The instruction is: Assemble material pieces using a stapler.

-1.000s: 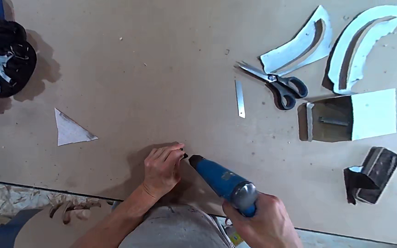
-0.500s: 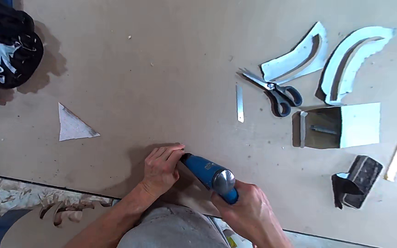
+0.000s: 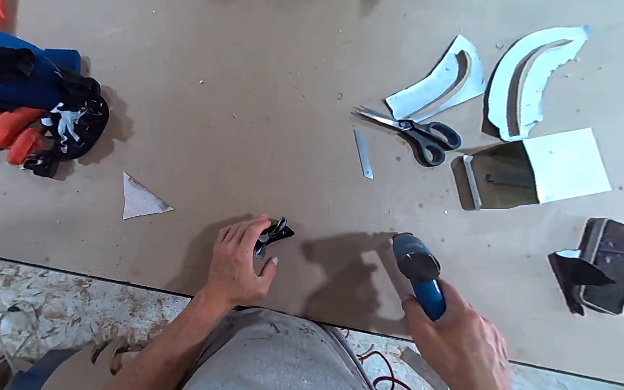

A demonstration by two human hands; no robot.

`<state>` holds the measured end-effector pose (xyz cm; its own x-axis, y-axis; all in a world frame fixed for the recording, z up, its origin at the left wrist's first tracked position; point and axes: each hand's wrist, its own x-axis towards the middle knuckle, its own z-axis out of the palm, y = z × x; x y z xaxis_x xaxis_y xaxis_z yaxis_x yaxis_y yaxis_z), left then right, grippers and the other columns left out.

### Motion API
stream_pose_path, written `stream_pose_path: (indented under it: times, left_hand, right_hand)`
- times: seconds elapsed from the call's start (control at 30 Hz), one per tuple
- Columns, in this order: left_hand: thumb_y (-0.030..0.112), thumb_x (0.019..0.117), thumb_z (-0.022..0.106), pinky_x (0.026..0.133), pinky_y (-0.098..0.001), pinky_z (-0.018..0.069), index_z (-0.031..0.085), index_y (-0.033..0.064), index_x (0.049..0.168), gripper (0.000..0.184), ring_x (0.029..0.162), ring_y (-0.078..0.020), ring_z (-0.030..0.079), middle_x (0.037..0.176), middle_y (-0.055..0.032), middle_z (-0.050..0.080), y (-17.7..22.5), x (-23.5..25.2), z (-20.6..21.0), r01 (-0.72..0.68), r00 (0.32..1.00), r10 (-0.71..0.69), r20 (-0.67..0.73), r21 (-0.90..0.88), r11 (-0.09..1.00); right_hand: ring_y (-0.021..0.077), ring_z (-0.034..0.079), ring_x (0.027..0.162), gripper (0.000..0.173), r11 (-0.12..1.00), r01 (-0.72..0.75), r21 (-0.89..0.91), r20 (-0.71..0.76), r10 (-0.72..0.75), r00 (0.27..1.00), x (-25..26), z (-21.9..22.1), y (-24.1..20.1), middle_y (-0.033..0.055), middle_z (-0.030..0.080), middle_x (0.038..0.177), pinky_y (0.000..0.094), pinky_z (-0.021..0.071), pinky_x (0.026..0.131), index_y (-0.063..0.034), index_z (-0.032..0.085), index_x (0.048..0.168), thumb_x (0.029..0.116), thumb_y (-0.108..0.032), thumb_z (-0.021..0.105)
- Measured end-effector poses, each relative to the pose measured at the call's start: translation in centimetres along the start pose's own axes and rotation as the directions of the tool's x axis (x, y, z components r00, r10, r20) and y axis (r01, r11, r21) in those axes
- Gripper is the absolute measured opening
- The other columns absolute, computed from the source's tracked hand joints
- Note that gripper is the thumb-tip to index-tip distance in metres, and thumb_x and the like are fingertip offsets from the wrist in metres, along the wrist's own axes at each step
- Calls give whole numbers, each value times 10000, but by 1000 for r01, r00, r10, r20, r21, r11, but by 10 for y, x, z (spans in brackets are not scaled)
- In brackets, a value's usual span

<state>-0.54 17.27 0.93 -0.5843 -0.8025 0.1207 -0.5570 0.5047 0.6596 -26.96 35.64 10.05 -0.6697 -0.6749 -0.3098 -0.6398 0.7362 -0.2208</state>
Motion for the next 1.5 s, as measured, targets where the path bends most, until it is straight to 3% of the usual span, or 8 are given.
stream_pose_path:
  times: [0.3,0.47,0.6,0.7,0.77,1.17,1.33,1.5]
  left_hand:
    - [331,898,777,993,-488,517,677,112,1319,485,1197,-298,610,1282,-95,659,17,35,7,135,966,-179,185,227,964]
    - [183,934,740,1004,-358,577,738,50,1186,285,1154,-169,669,1218,-77,694,30,31,-18,-184,983,184,-18,-181,966]
    - [266,971,673,1203,-507,389,752,175,1173,236,1406,-260,488,1344,-44,646,79,35,-59,-403,903,421,-84,-505,764]
    - [196,969,679,1101,-398,487,757,222,1166,213,1281,-192,548,1227,3,646,91,33,-68,-480,853,518,-64,-484,731]
    - [135,963,632,1110,-415,493,757,200,1166,246,1284,-198,570,1202,0,678,92,30,-70,-521,826,563,-31,-424,741]
    - [145,949,722,743,-261,634,782,74,965,95,838,-86,716,917,12,747,85,26,-57,-242,970,207,-127,-590,770]
    - [141,975,676,894,-286,615,785,91,993,121,1040,-80,699,1217,-21,710,45,32,-35,53,999,-50,19,-496,866]
    - [97,982,655,998,-363,581,786,61,1018,141,1099,-119,711,1172,-52,754,-1,28,-10,152,988,-129,88,-347,925]
  right_hand:
    - [475,694,868,676,998,59,-15,-6,-59,998,10,33,9,233,724,998,721,504,718,-66,606,1385,816,-381,793]
    - [325,689,1013,523,950,248,188,-105,-232,967,8,14,-8,157,676,1227,557,575,773,-81,693,1300,926,-440,621]
    - [125,683,707,613,367,-100,925,266,-436,859,6,-4,-69,29,742,1032,291,577,590,-199,629,1364,1047,-633,332]
    - [40,601,604,604,99,-382,919,366,-576,731,-1,-10,-103,0,701,853,190,486,510,-237,687,1143,974,-742,401]
    - [43,579,592,377,42,-406,913,376,-475,796,-7,-17,-120,28,669,776,178,452,500,-171,706,1015,1032,-476,486]
    - [96,618,655,224,148,-179,973,219,-326,919,10,-7,-140,43,658,837,242,521,562,-154,617,1137,1027,-255,450]
    - [121,614,702,300,169,-271,948,319,-493,809,59,37,-142,73,673,940,276,530,614,-124,605,1270,1034,-193,434]
    - [211,685,966,429,607,-42,794,408,-480,777,84,70,-157,108,670,1247,418,594,801,-138,549,1464,1043,-75,494]
